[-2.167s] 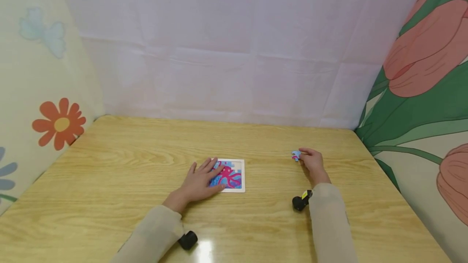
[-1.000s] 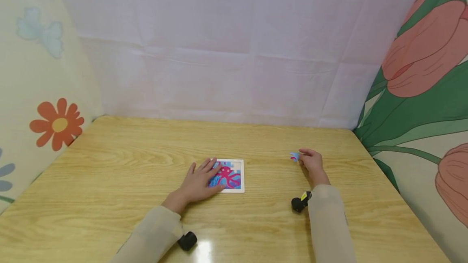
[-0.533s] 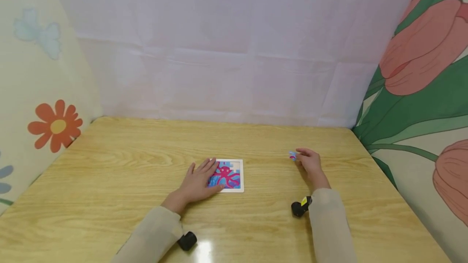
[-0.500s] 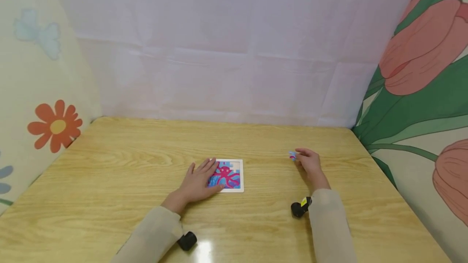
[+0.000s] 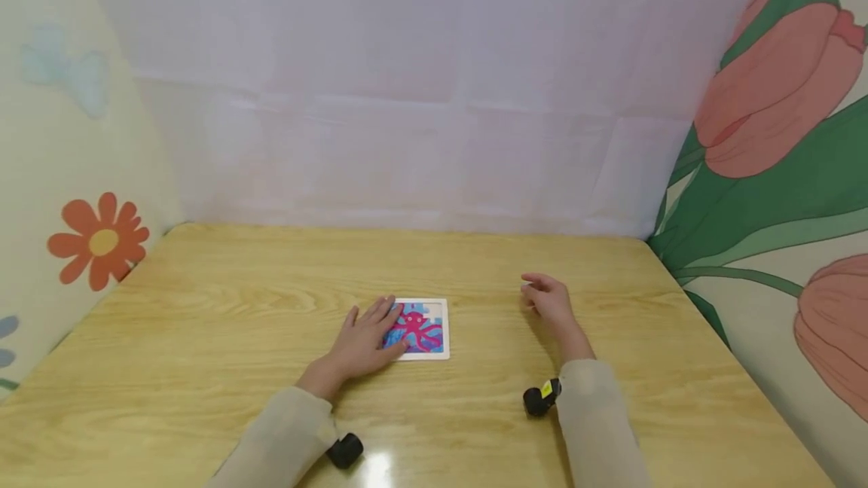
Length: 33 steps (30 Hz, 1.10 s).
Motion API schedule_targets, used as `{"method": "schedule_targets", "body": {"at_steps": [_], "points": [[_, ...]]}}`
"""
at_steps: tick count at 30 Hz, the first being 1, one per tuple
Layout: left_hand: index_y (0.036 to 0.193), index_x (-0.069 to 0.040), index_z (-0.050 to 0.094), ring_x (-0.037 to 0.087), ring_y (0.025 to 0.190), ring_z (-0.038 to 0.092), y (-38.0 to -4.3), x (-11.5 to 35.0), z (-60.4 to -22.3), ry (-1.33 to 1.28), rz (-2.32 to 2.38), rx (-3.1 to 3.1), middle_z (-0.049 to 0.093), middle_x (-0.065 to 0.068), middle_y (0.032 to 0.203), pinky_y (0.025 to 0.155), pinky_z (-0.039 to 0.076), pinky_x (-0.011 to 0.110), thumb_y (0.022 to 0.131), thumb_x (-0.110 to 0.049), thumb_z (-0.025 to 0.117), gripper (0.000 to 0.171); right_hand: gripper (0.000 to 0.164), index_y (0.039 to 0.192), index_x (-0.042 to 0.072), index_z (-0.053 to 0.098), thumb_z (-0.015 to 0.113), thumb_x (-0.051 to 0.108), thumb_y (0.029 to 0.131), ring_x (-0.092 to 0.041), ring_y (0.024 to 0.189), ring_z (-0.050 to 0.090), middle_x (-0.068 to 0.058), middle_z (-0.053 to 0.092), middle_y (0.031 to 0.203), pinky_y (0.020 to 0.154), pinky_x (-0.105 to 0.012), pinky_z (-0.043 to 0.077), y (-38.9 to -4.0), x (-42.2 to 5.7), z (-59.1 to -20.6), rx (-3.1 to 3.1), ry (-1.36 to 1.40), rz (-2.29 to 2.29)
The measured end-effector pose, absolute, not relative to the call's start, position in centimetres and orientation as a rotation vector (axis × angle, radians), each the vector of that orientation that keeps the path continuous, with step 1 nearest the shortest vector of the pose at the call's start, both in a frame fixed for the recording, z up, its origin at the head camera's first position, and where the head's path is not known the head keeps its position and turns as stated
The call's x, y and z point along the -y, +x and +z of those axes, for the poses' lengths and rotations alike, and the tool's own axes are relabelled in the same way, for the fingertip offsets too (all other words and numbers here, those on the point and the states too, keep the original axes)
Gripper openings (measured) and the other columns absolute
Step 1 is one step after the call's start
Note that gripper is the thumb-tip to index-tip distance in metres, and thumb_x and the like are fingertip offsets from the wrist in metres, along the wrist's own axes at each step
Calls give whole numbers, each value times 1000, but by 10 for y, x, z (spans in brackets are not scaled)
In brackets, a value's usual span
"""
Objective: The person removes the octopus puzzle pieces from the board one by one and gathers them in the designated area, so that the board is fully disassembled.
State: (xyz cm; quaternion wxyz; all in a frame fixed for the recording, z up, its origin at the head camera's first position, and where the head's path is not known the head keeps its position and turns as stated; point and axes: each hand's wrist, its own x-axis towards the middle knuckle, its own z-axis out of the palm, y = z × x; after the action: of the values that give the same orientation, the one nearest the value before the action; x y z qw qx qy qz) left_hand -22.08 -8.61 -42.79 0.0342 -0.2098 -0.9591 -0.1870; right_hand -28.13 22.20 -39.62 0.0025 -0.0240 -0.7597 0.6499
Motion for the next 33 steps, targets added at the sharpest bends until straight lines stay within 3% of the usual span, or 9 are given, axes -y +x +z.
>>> {"method": "schedule_targets", "body": {"at_steps": [15,24,29,33], "points": [[134,-4,29,23,128,13,-221,86,-426,-625,-548,2956,20,10,140,97,4,51,83,-50,43,70,31,110,-8,51,55,2,81,-9,58,47,6,54,74,53,-21,41,-280,-175,-397,2393,56,2027],[134,-4,29,23,128,13,-221,85,-425,-621,-547,2963,20,10,140,97,4,52,83,-50,44,70,33,110,-11,50,56,1,81,-9,56,47,0,56,73,51,-22,40,-280,-142,-398,2444,149,2044],[134,-4,29,23,128,13,-221,85,-424,-613,-552,2965,21,10,140,97,4,51,83,-49,44,70,26,104,-4,58,60,5,79,-15,59,50,-10,58,80,53,-25,43,-286,-134,-409,2468,227,1999],[134,-4,29,23,128,12,-220,84,-423,-610,-554,2972,20,10,140,97,3,51,83,-49,44,70,22,98,4,63,64,12,77,-15,58,51,-8,59,78,49,-25,42,-297,-131,-428,2419,348,2030]]}}
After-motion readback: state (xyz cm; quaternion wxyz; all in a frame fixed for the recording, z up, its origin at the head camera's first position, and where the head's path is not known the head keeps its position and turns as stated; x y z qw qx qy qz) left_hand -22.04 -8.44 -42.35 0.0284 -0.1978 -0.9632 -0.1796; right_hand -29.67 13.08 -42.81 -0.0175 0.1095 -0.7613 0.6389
